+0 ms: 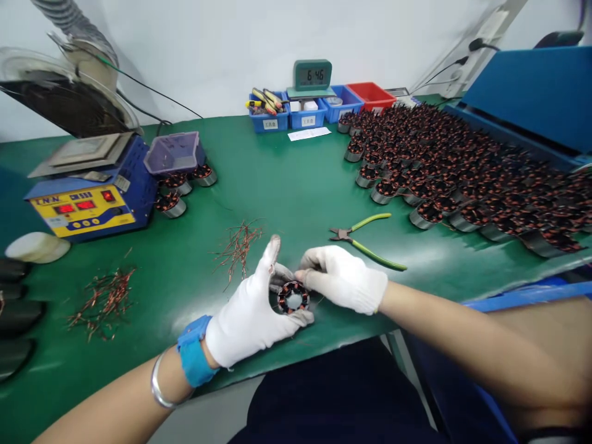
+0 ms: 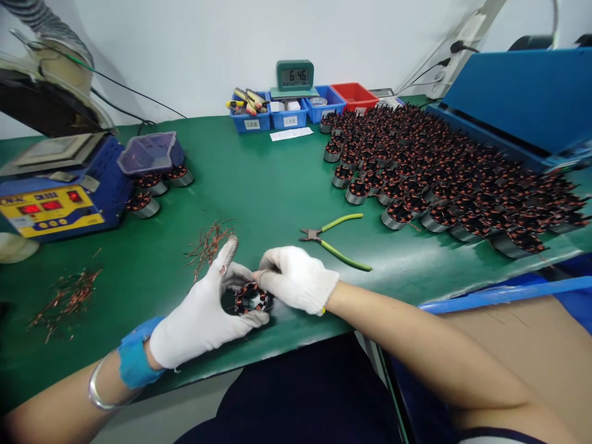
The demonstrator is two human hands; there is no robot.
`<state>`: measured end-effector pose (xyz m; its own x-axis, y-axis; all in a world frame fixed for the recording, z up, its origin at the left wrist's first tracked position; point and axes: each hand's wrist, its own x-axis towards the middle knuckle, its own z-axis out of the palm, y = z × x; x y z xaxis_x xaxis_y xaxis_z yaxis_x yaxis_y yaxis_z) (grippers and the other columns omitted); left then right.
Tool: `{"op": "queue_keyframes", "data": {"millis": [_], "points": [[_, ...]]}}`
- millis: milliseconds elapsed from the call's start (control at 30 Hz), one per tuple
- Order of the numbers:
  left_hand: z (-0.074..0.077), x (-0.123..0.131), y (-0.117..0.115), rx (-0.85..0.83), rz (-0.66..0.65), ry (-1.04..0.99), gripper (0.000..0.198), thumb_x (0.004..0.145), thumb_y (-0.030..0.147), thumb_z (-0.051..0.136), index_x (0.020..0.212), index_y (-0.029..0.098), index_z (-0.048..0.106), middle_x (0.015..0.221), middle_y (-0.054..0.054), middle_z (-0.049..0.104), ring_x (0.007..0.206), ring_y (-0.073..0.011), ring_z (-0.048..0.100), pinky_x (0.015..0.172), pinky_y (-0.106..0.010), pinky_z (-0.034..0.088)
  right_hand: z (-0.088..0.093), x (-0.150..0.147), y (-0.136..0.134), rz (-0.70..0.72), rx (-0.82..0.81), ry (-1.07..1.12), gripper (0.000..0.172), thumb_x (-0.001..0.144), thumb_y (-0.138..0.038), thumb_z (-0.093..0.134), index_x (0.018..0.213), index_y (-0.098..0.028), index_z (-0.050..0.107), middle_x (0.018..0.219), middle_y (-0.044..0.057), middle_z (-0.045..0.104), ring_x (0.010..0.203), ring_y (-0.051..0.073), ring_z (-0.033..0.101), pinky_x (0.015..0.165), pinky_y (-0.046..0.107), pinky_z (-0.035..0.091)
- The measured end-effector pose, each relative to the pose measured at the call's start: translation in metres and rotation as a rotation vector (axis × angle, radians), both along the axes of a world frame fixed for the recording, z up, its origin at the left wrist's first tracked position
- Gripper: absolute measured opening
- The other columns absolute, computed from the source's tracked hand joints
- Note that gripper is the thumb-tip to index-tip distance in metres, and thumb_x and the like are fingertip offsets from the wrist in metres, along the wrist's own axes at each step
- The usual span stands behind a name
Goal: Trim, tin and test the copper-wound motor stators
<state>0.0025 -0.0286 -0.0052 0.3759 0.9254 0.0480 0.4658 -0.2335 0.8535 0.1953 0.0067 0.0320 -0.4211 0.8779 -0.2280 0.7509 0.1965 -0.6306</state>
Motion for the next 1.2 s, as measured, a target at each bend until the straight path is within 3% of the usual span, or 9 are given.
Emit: {"op": "queue_keyframes", "data": {"millis": [200,300,433,467,633,700,833,1067,1200], "points": [[-0.001,0.000,0.000,0.083,-0.039,0.110,0.103,0.071,0.033,0.069,0.149,0.028,0.003,0.112,-0.003,0.061,0.092,-0.0180,0.065,0.085,-0.034,0.053,0.013,0.006,-0.007,0.090,0.243,-0.451,0.020,0.086,-0.033,0.048,0.081,-0.020,0.063,0.079,0.004,0.065,0.073,0.020,0.061,0.058,0.027,0.037],[0.000,-0.002,0.003,0.177,-0.062,0.225,0.088,0.071,0.042,0.070,0.144,0.024,0.025,0.116,-0.007,0.060,0.101,-0.0240,0.061,0.091,-0.039,0.048,0.022,0.005,-0.025,0.030,0.459,-0.511,0.029,0.091,-0.037,0.043,0.105,-0.019,0.061,0.100,0.010,0.064,0.084,0.024,0.063,0.069,0.032,0.043],[0.004,-0.008,0.007,0.176,-0.155,0.335,0.058,0.069,0.044,0.071,0.122,0.026,0.052,0.104,-0.005,0.064,0.094,-0.0250,0.061,0.082,-0.038,0.049,0.018,0.003,-0.041,0.265,0.454,-0.316,0.090,0.073,-0.059,0.063,0.146,-0.019,0.028,0.136,0.015,0.048,0.099,0.028,0.062,0.076,0.034,0.047],[0.005,-0.009,0.008,0.159,-0.177,0.342,0.051,0.071,0.043,0.070,0.117,0.026,0.054,0.101,-0.004,0.064,0.091,-0.0238,0.062,0.079,-0.036,0.049,0.016,0.002,-0.043,0.293,0.409,-0.341,0.092,0.073,-0.057,0.064,0.147,-0.018,0.026,0.134,0.016,0.051,0.096,0.028,0.063,0.073,0.034,0.048],[0.005,-0.011,0.011,0.137,-0.149,0.379,0.045,0.069,0.048,0.072,0.105,0.025,0.058,0.098,-0.002,0.065,0.087,-0.0214,0.063,0.076,-0.033,0.048,0.005,0.001,-0.036,0.285,0.253,-0.522,0.025,0.090,-0.032,0.047,0.107,-0.019,0.061,0.090,0.007,0.068,0.076,0.025,0.066,0.057,0.030,0.040],[0.006,-0.010,0.011,0.126,-0.141,0.384,0.046,0.066,0.049,0.074,0.102,0.025,0.059,0.096,-0.002,0.065,0.085,-0.0212,0.063,0.075,-0.032,0.049,0.003,0.005,-0.032,0.292,0.233,-0.467,0.022,0.090,-0.035,0.046,0.095,-0.021,0.063,0.086,0.005,0.069,0.076,0.023,0.065,0.055,0.028,0.035],[0.013,-0.008,0.008,0.026,-0.090,0.303,0.048,0.063,0.049,0.075,0.101,0.025,0.058,0.089,0.000,0.066,0.077,-0.0190,0.064,0.069,-0.030,0.050,0.000,0.015,-0.022,0.285,0.092,-0.278,0.024,0.089,-0.040,0.048,0.096,-0.027,0.067,0.082,0.000,0.068,0.073,0.018,0.062,0.054,0.024,0.031],[0.010,-0.014,0.013,-0.153,-0.019,-0.006,0.027,0.089,0.045,0.048,0.088,0.020,0.059,0.082,-0.002,0.067,0.075,-0.0166,0.062,0.071,-0.030,0.051,0.003,0.021,-0.013,0.277,-0.055,-0.115,0.024,0.086,-0.034,0.049,0.089,-0.021,0.070,0.065,-0.003,0.058,0.056,0.010,0.047,0.051,0.021,0.030],[0.006,-0.022,0.020,-0.317,0.057,-0.039,0.030,0.090,0.047,0.042,0.081,0.020,0.052,0.061,0.001,0.061,0.055,-0.0161,0.060,0.052,-0.028,0.047,0.002,0.021,-0.014,0.283,-0.048,-0.103,0.020,0.082,-0.029,0.052,0.085,-0.021,0.070,0.063,-0.003,0.057,0.054,0.009,0.045,0.050,0.020,0.030]]}}
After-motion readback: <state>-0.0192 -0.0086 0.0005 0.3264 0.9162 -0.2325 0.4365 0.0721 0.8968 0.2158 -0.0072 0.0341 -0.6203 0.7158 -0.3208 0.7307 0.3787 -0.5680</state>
